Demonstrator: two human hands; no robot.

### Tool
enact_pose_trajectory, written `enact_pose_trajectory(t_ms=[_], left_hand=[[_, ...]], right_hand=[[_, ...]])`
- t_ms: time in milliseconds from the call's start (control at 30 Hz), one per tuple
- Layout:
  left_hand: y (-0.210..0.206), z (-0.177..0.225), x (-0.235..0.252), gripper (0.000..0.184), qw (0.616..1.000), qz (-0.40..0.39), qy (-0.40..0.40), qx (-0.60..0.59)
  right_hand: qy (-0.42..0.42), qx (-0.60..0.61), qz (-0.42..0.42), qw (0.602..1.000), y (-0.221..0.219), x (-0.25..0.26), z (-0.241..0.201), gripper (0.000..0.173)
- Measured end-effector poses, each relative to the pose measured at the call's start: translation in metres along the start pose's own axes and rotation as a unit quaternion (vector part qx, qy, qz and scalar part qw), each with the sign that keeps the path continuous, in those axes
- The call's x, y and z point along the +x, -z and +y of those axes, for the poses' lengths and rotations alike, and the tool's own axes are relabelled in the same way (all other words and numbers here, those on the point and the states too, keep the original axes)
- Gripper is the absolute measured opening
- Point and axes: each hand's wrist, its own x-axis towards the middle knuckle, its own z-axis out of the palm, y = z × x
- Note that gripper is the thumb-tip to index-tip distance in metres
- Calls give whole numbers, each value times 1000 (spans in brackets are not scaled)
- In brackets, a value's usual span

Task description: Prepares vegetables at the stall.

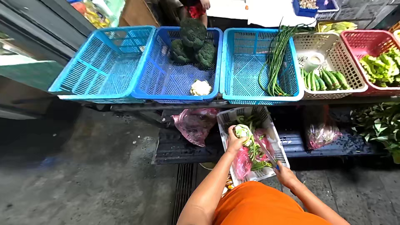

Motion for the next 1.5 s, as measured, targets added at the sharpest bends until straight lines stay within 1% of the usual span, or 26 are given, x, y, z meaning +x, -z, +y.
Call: enact_pose_trajectory(t_ms=[67, 100, 167, 233, 267, 333, 400, 433, 467, 533, 600, 667, 767, 867, 900, 967, 1000, 1067, 1133, 1200, 1267, 1333, 1367, 1433, 1467, 1500], left_hand=[[0, 3, 2, 101, 992, -29, 5, 119], [1, 9, -2, 102, 976, -45, 8, 212], [4, 30, -14, 103, 912, -95, 13, 398], [12, 53, -23, 103, 866, -129, -3, 483], [18, 68, -26, 102, 864, -133, -12, 485], [39, 104, -30, 99, 893, -112, -55, 431], [66, 143, -31, 95, 930, -59, -136, 338], [81, 163, -29, 94, 938, -26, -182, 295], [98, 183, -26, 94, 937, 9, -226, 264], [129, 224, -12, 97, 917, 91, -292, 255], [159, 260, 11, 102, 895, 168, -287, 296], [183, 278, 45, 103, 886, 219, -208, 351], [213, 267, 105, 104, 872, 219, -71, 432], [229, 238, 146, 106, 853, 146, 12, 501], [233, 227, 157, 103, 848, 110, 29, 517], [240, 215, 172, 88, 849, 34, 32, 526], [242, 215, 176, 75, 850, 6, 25, 526], [248, 219, 182, 57, 852, -27, 2, 522], [251, 222, 184, 54, 847, -38, -8, 530], [250, 221, 182, 57, 834, -37, -6, 551], [246, 223, 178, 62, 822, -7, -6, 570], [230, 229, 158, 65, 820, 65, -40, 568], [215, 234, 141, 64, 826, 105, -84, 548], [175, 234, 100, 50, 828, 152, -238, 484], [153, 224, 81, 41, 818, 140, -337, 446], [129, 210, 62, 34, 809, 88, -409, 413]], right_hand=[[-26, -45, -18, 999, 7, 9, 6, 49], [-37, -66, -31, 997, 7, 12, 10, 50], [-53, -91, -47, 993, 3, 13, 16, 50], [-64, -88, -52, 993, -6, 9, 24, 51], [-68, -82, -51, 993, -11, 8, 28, 51], [-71, -77, -53, 993, -25, 10, 41, 52], [-77, -71, -60, 993, -34, 7, 49, 52], [-78, -70, -60, 993, -37, 6, 52, 52], [-79, -69, -57, 993, -41, 6, 56, 52], [-82, -70, -54, 993, -44, 9, 57, 52], [-85, -66, -54, 993, -44, 13, 57, 51], [-85, -62, -54, 993, -44, 15, 55, 49], [-91, -49, -51, 993, -47, 14, 51, 48], [-100, -35, -55, 993, -51, 14, 48, 48], [-101, -31, -55, 993, -54, 14, 49, 49], [-104, -24, -52, 993, -58, 15, 51, 50], [-108, -23, -52, 993, -60, 16, 52, 50], [-118, -19, -52, 991, -64, 20, 52, 50], [-124, -19, -50, 991, -67, 22, 52, 50], [-125, -9, -51, 991, -69, 20, 52, 50], [-123, 7, -53, 991, -67, 20, 49, 50], [-127, 20, -54, 990, -68, 16, 46, 47], [-130, 24, -51, 990, -68, 13, 46, 46], [-137, 32, -48, 989, -68, 8, 43, 45], [-139, 41, -47, 988, -67, 6, 42, 46], [-143, 47, -49, 987, -67, 4, 40, 46]])
